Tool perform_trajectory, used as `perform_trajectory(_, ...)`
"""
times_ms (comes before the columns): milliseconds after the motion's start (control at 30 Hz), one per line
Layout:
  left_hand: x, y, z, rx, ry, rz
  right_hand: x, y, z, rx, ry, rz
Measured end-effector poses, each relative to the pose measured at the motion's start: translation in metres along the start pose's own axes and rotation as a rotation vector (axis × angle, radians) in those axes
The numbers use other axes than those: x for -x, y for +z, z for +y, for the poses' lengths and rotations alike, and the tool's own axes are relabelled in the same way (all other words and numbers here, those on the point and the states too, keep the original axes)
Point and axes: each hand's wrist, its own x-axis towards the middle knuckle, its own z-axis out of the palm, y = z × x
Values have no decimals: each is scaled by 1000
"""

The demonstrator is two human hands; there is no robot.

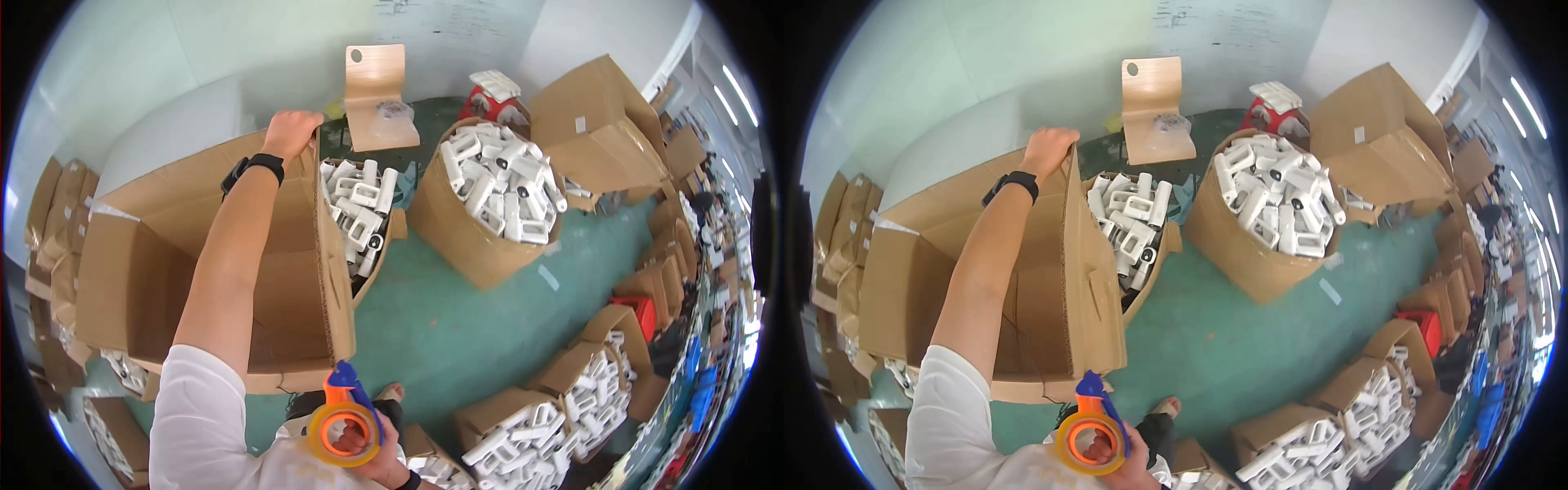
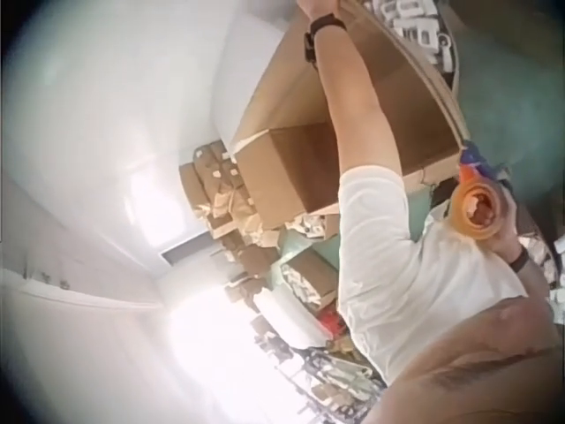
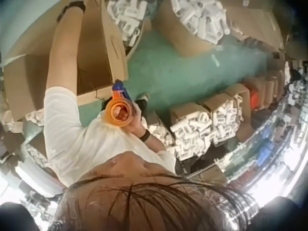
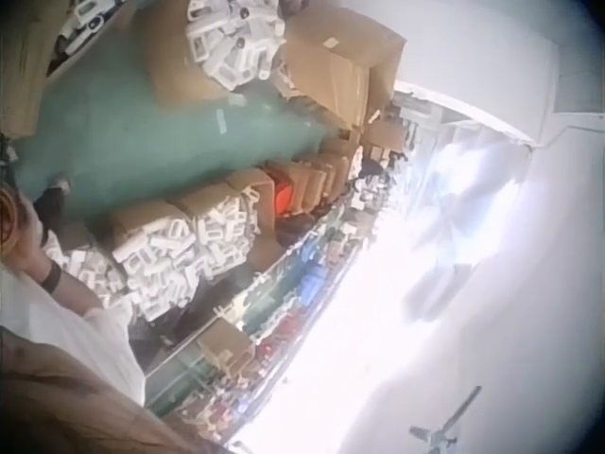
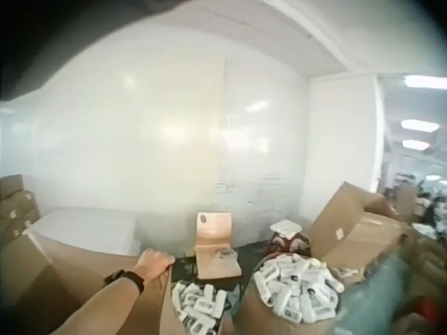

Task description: The person picks up a cardboard box and a tape dispenser, then folds the bottom flaps of the box. They apply tape across the bottom seam using the dispenser and set the box down before picking up another cardboard box.

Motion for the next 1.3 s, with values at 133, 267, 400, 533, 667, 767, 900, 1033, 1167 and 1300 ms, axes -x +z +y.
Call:
perform_trajectory(133, 19, -1, -11, 55, 4, 32, -9, 12, 29, -1, -147, -50)
perform_trajectory(267, 103, -109, -8, 243, 107, 103, -12, 14, 44, -34, -282, -99)
perform_trajectory(400, 218, -238, -5, 536, 58, -17, -10, 21, 38, 7, -360, -42)
perform_trajectory(533, 357, -267, -4, 842, -103, -448, -5, 31, 34, -41, -405, -54)
perform_trajectory(667, 523, -142, 72, 1426, -618, -1259, -14, 30, 37, -4, -220, -120)
perform_trajectory(767, 615, -18, 136, 1746, -743, -1075, -6, 27, 35, 6, -285, -42)
perform_trajectory(900, 683, 91, 183, 2456, -1507, -268, -4, 32, 37, 64, -318, -58)
perform_trajectory(1033, 630, 30, 183, 2471, -1780, -15, 2, 32, 23, 78, -348, -93)
perform_trajectory(1167, 643, -50, 202, 2069, -1895, 26, 1, 44, 5, 136, -300, -75)
perform_trajectory(1300, 604, -154, 188, 1901, -1522, 208, 4, 57, -13, 155, -281, -52)
